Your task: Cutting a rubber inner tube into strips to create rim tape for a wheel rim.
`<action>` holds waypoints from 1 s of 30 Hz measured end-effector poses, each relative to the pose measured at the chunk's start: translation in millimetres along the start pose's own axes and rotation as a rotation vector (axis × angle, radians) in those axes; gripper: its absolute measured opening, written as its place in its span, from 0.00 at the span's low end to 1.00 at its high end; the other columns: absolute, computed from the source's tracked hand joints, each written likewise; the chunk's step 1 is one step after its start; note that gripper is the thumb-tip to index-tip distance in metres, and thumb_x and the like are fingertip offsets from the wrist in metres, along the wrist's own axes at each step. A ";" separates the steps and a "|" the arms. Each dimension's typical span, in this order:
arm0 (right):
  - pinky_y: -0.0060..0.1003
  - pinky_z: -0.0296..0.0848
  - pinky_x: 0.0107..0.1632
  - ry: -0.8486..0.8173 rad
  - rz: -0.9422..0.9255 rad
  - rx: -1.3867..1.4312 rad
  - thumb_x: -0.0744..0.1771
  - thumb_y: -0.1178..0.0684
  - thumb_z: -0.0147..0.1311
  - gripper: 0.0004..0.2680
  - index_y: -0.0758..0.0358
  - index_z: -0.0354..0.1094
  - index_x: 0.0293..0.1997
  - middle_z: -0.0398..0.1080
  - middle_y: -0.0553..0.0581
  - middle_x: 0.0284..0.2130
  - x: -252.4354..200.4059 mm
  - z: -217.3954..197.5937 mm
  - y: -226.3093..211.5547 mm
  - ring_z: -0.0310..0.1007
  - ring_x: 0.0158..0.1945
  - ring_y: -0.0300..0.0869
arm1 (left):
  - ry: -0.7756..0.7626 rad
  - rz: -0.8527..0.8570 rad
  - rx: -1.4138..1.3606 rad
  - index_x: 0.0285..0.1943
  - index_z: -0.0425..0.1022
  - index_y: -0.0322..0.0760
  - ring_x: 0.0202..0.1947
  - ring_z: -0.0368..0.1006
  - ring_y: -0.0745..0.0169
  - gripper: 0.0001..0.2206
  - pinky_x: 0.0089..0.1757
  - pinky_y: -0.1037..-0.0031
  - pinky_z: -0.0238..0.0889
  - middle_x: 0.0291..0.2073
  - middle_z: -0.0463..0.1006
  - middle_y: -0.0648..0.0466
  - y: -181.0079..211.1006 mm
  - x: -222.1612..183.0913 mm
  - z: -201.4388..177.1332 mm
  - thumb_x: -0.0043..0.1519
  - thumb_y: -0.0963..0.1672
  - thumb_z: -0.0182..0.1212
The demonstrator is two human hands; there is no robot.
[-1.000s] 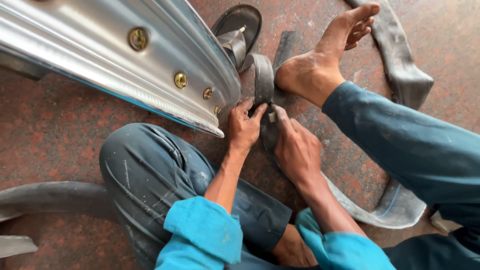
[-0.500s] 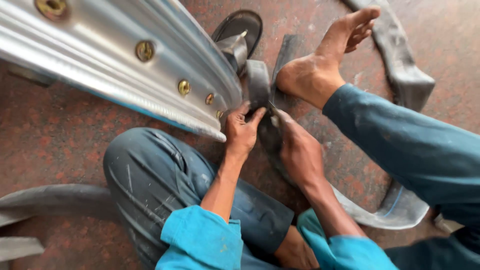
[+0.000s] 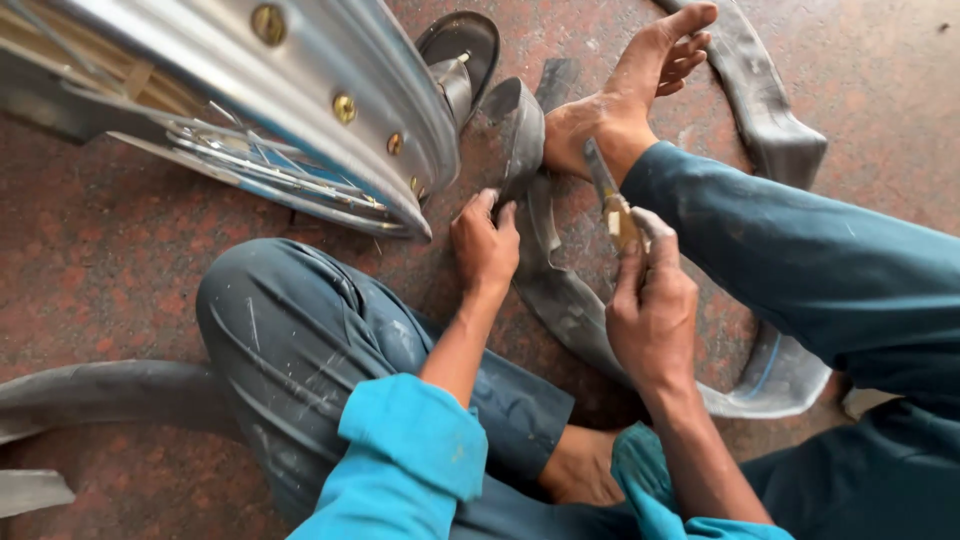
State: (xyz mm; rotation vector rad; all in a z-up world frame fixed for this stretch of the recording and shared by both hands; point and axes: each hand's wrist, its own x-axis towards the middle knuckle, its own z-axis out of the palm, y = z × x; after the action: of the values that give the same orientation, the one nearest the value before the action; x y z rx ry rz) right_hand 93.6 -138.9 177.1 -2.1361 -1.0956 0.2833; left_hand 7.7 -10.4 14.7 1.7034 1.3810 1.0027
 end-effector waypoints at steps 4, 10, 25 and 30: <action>0.39 0.69 0.29 0.085 0.027 0.082 0.73 0.59 0.45 0.11 0.66 0.63 0.64 0.71 0.59 0.25 -3.2 -11.9 -19.4 0.72 0.26 0.41 | 0.004 -0.039 -0.088 0.45 0.78 0.29 0.40 0.78 0.35 0.09 0.41 0.56 0.68 0.38 0.81 0.38 11.5 1.5 -6.4 0.60 0.42 0.65; 0.40 0.69 0.30 0.070 -0.035 0.038 0.73 0.58 0.46 0.11 0.67 0.64 0.63 0.71 0.61 0.26 -15.7 2.4 -26.0 0.73 0.27 0.43 | -0.070 -0.101 -0.181 0.45 0.79 0.32 0.42 0.79 0.37 0.07 0.42 0.58 0.69 0.38 0.82 0.39 11.1 0.6 -20.6 0.62 0.41 0.63; 0.45 0.75 0.37 -0.054 0.087 0.014 0.71 0.59 0.45 0.14 0.66 0.61 0.65 0.76 0.62 0.31 0.5 56.6 6.7 0.81 0.33 0.49 | -0.241 -0.236 0.033 0.59 0.76 0.32 0.57 0.75 0.44 0.23 0.56 0.64 0.64 0.54 0.79 0.39 -29.2 53.2 18.1 0.57 0.47 0.69; 0.47 0.75 0.38 -0.130 0.104 -0.025 0.69 0.61 0.45 0.14 0.65 0.64 0.63 0.76 0.66 0.30 10.0 65.7 10.8 0.81 0.34 0.55 | -0.301 -0.345 -0.073 0.65 0.71 0.31 0.62 0.70 0.49 0.29 0.59 0.66 0.59 0.61 0.74 0.41 -34.5 55.0 27.6 0.57 0.49 0.70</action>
State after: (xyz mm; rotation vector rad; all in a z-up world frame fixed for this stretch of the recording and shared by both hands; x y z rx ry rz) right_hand 74.9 -102.9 123.3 -2.2261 -1.0671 0.4654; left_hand 24.5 48.1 -20.9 1.4303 1.3592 0.5713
